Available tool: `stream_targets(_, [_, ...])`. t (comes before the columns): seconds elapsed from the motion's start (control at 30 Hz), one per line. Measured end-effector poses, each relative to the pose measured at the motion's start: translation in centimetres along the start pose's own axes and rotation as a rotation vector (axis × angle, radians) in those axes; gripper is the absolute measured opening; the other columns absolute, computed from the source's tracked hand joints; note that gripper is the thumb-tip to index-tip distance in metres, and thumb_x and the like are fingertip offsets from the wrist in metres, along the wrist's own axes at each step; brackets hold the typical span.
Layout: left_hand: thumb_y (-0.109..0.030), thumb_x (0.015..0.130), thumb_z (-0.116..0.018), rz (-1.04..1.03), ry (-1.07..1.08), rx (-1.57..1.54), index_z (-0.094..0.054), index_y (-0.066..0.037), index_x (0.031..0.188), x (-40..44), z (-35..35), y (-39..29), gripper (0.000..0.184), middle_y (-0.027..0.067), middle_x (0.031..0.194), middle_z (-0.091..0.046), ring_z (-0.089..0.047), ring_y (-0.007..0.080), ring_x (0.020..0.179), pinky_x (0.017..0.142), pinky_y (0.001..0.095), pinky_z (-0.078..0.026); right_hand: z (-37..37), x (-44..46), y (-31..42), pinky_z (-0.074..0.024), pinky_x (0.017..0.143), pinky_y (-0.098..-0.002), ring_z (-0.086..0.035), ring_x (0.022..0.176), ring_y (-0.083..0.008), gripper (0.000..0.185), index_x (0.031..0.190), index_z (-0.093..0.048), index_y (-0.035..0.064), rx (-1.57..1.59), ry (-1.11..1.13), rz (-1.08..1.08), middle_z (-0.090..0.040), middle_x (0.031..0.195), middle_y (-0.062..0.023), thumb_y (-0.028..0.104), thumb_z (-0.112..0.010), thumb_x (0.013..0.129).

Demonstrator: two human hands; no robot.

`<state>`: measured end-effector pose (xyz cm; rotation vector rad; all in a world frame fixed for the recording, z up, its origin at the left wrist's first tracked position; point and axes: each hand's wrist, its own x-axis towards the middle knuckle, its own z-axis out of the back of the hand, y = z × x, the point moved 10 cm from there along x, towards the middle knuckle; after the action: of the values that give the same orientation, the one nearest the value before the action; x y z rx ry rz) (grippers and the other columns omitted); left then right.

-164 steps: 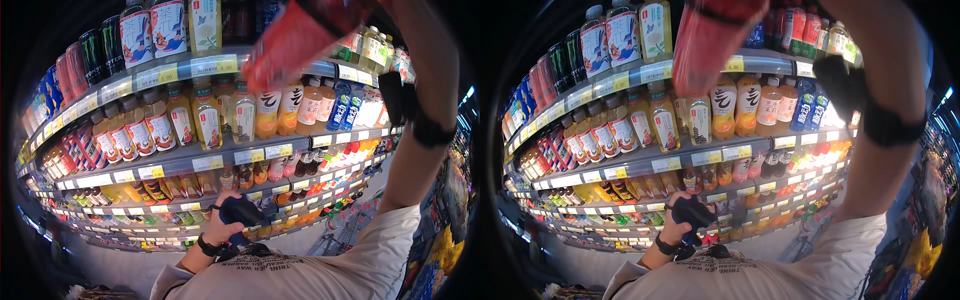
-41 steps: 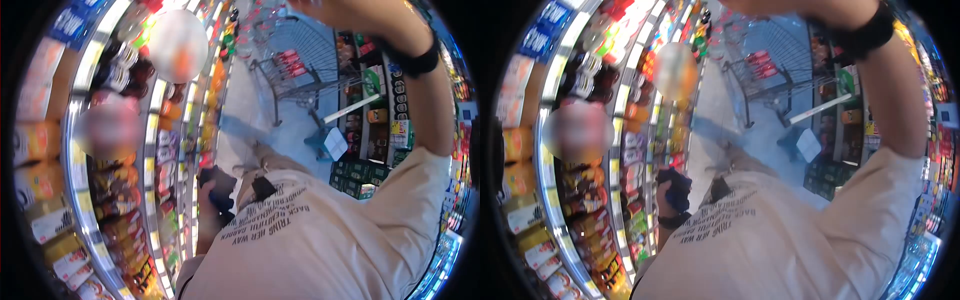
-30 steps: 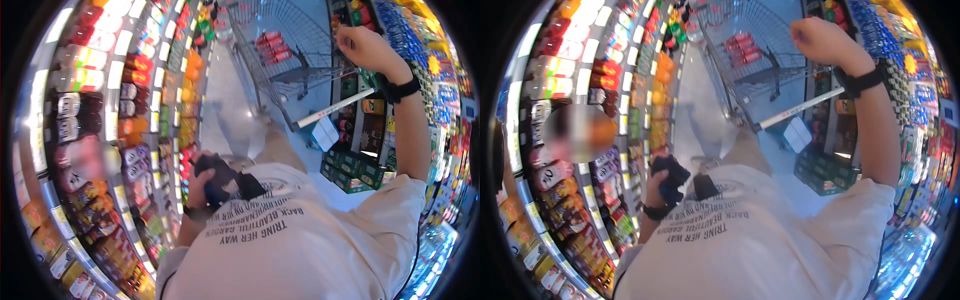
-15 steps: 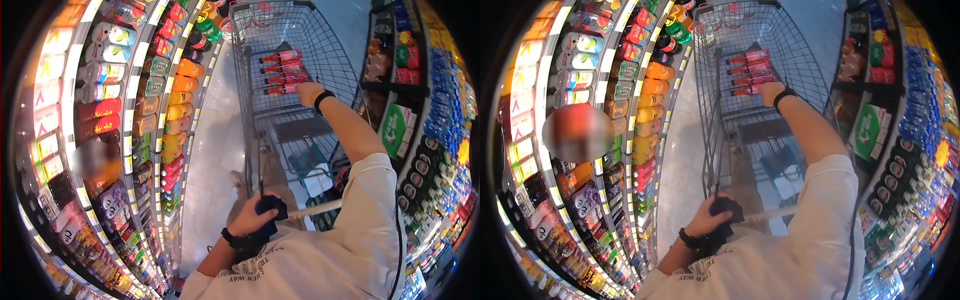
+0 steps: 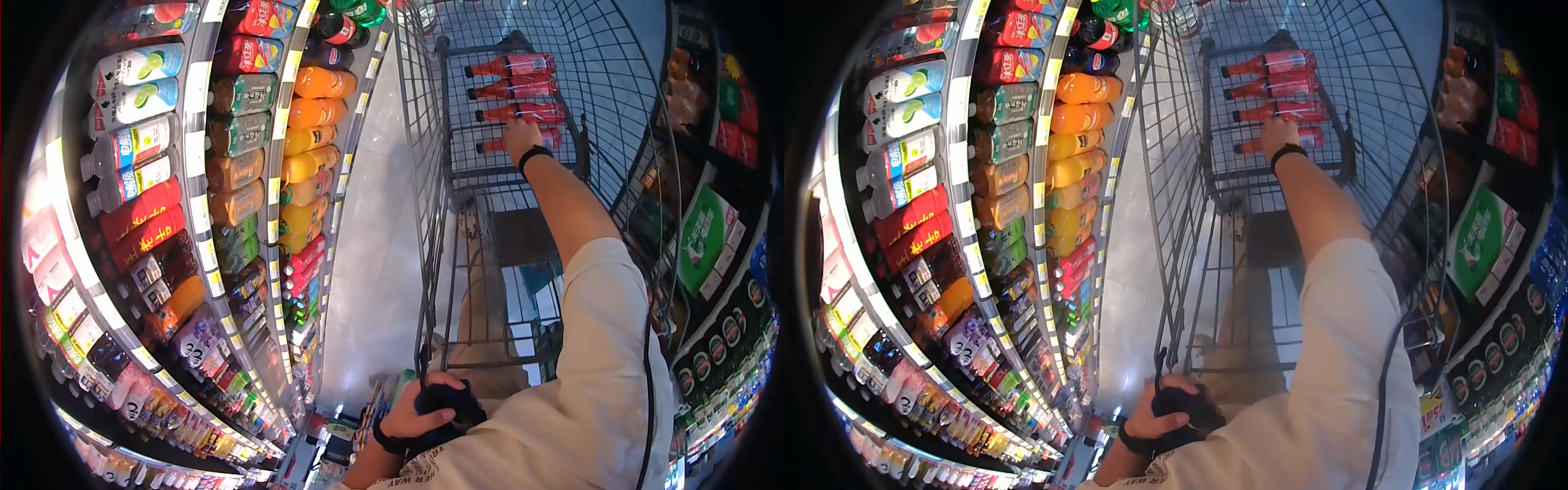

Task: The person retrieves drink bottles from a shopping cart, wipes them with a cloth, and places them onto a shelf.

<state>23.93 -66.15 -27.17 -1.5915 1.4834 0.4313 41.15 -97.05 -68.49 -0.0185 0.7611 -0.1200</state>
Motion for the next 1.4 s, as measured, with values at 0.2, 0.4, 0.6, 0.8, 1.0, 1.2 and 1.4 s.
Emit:
stream_targets(0.2, [-0.004,0.086,-0.07,-0.113,0.013,0.158,-0.056,-0.003,0.124,0.0,-0.3,-0.6,0.041,0.015,0.118,-0.065,-0.063,0.0246,0.114,0.1,0.0374,-0.047,-7.2,-0.1,1.2,-0.0542,0.085,-0.0465,-0.063,0.112,-0.0283,0.025,0.116,-0.067,0.0139,-0.021,-0.035,-0.028,-0.064,0.121,-0.0077,0.019,-0.058,0.094])
stream_targets(0.4, [-0.008,0.085,-0.073,-0.17,-0.045,0.199,-0.056,-0.003,0.124,-1.4,0.4,-0.9,0.043,0.0123,0.117,-0.065,-0.061,0.0216,0.113,0.101,0.0365,-0.046,-0.5,-3.1,1.1,-0.0558,0.084,-0.0492,-0.068,0.103,-0.0342,0.024,0.115,-0.065,0.011,0.156,-0.028,0.157,-0.069,0.111,-0.0139,0.016,-0.057,0.093])
stream_targets(0.6, [-0.015,0.085,-0.073,-0.187,0.012,0.037,-0.053,-0.004,0.128,-4.9,-1.1,-0.4,0.049,0.0119,0.121,-0.063,-0.06,0.0226,0.116,0.103,0.0371,-0.046,14.6,-13.1,0.3,-0.0521,0.089,-0.0471,-0.061,0.109,-0.0354,0.036,0.121,-0.055,0.0068,0.311,-0.37,0.262,-0.062,0.113,-0.0175,0.008,-0.06,0.086])
stream_targets(0.8, [-0.02,0.078,-0.064,-0.435,0.237,-0.437,-0.044,-0.003,0.142,-10.4,0.8,-0.2,0.069,0.0139,0.13,-0.057,-0.059,0.0272,0.119,0.104,0.0407,-0.047,33.5,-30.5,3.0,-0.051,0.088,-0.048,-0.058,0.112,-0.0387,0.057,0.13,-0.051,0.0059,0.344,-0.739,0.355,-0.062,0.12,-0.0154,0.013,-0.076,0.079])
stream_targets(1.0, [-0.025,0.078,-0.054,-0.695,0.677,-0.73,-0.036,-0.003,0.149,-20.3,1.8,-2.4,0.076,0.0182,0.141,-0.051,-0.051,0.0334,0.132,0.114,0.0497,-0.036,44.0,-53.6,14.3,-0.0469,0.079,-0.0458,-0.058,0.094,-0.0369,0.041,0.109,-0.058,0.0046,0.32,-1.043,0.508,-0.06,0.097,-0.0147,0.01,-0.074,0.073])
stream_targets(1.2, [-0.03,0.083,-0.044,-1.034,0.553,-0.866,-0.04,-0.004,0.148,-31.0,9.7,1.3,0.07,0.0157,0.154,-0.042,-0.039,0.0353,0.144,0.118,0.0693,-0.016,41.7,-65.8,28.3,-0.0471,0.1,-0.0372,-0.058,0.113,-0.0226,0.056,0.132,-0.047,0.0021,1.299,-0.724,1.114,-0.057,0.124,-0.0114,0.006,-0.076,0.084])
stream_targets(1.4, [-0.04,0.088,-0.04,-1.232,0.143,-0.837,-0.04,-0.004,0.149,-40.0,16.4,9.7,0.07,0.0203,0.152,-0.043,-0.043,0.0392,0.139,0.119,0.0604,-0.025,33.3,-70.7,49.7,-0.0503,0.099,-0.0378,-0.06,0.116,-0.0221,0.053,0.13,-0.045,0.0054,1.031,-0.2,1.459,-0.06,0.127,-0.0132,0.009,-0.076,0.086])
